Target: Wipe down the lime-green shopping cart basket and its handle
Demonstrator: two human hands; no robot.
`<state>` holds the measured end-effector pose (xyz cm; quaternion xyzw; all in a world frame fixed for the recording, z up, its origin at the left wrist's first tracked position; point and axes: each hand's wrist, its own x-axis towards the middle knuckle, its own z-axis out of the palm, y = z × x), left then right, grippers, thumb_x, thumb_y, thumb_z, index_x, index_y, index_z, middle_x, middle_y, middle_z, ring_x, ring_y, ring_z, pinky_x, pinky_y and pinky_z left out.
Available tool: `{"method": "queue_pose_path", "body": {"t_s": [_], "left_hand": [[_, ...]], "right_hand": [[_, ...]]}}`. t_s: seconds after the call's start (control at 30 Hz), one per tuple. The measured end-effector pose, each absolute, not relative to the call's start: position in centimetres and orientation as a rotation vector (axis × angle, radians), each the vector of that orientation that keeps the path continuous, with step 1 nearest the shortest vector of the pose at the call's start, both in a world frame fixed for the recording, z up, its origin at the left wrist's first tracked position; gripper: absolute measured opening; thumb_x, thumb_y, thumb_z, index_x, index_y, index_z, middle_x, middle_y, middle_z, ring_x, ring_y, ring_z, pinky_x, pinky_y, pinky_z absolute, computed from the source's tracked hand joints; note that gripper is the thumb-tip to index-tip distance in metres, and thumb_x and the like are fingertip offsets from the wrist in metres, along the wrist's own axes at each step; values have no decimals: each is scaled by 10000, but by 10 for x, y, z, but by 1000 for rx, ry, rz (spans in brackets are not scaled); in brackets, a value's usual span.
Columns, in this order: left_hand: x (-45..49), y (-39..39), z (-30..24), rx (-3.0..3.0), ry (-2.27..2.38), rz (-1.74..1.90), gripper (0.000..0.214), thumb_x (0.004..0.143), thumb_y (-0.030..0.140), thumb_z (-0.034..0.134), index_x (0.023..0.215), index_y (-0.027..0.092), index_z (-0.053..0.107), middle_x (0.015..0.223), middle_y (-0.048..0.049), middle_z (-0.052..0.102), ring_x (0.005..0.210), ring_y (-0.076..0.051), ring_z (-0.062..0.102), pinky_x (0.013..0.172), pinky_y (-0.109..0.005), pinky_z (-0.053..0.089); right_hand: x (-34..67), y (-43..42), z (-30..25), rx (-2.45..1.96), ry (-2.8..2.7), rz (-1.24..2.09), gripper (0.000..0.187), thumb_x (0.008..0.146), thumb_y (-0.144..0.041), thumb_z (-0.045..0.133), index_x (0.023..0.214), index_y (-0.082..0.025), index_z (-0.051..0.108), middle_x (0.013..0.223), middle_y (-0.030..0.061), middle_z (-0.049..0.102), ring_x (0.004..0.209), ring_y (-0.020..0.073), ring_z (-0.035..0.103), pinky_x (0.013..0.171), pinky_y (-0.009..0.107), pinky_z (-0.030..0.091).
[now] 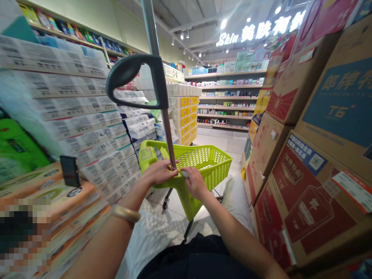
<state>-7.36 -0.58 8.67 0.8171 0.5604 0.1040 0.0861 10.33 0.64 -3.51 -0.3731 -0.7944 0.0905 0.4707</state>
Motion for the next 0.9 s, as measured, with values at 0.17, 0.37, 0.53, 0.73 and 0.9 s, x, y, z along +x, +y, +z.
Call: {"method": "queue_pose_path", "body": {"t_s": [0.17, 0.37, 0.53, 0.73, 0.9], "left_hand": [[-76, -5, 85, 2427, 1664, 378, 360, 789, 486, 504, 931, 253, 738, 1170, -16, 714, 930, -207, 691, 801, -276, 521], [-77, -6, 86, 2434, 1669, 361, 387, 788, 498, 497, 974, 259, 738, 1107, -13, 739, 926, -202, 694, 821, -262, 516], [-82, -7, 86, 2414, 1674, 365, 386, 783, 498, 496, 952, 255, 743, 1129, -14, 731, 883, -202, 698, 798, -273, 524], [-84, -6, 85, 2423, 1646, 361, 398, 786, 496, 498, 1023, 277, 731, 1112, -8, 739, 859, -188, 696, 777, -265, 520], [-84, -3, 82, 2467, 1654, 313, 399, 788, 506, 506, 1048, 303, 733, 1051, 5, 756, 875, -194, 695, 767, -267, 517]], "right_hand": [[127, 23, -48, -1111, -1811, 216, 466, 706, -21, 431, 1110, -189, 594, 1041, 87, 611, 1021, 236, 528, 953, 419, 431], [99, 3, -43, -937, -1880, 211, 568, 702, 6, 425, 1220, -199, 537, 1163, 90, 585, 1120, 227, 503, 1028, 417, 410], [98, -1, -61, -858, -1746, 210, 543, 765, -18, 411, 1270, -209, 465, 1168, 93, 577, 1125, 213, 532, 1012, 407, 447], [107, -3, -77, -963, -1538, 93, 368, 784, -35, 465, 1086, -209, 583, 1100, 99, 546, 1090, 230, 531, 996, 428, 453], [103, -9, -72, -895, -1695, 66, 373, 770, -19, 498, 1046, -233, 626, 1029, 66, 600, 999, 213, 558, 940, 385, 469]]}}
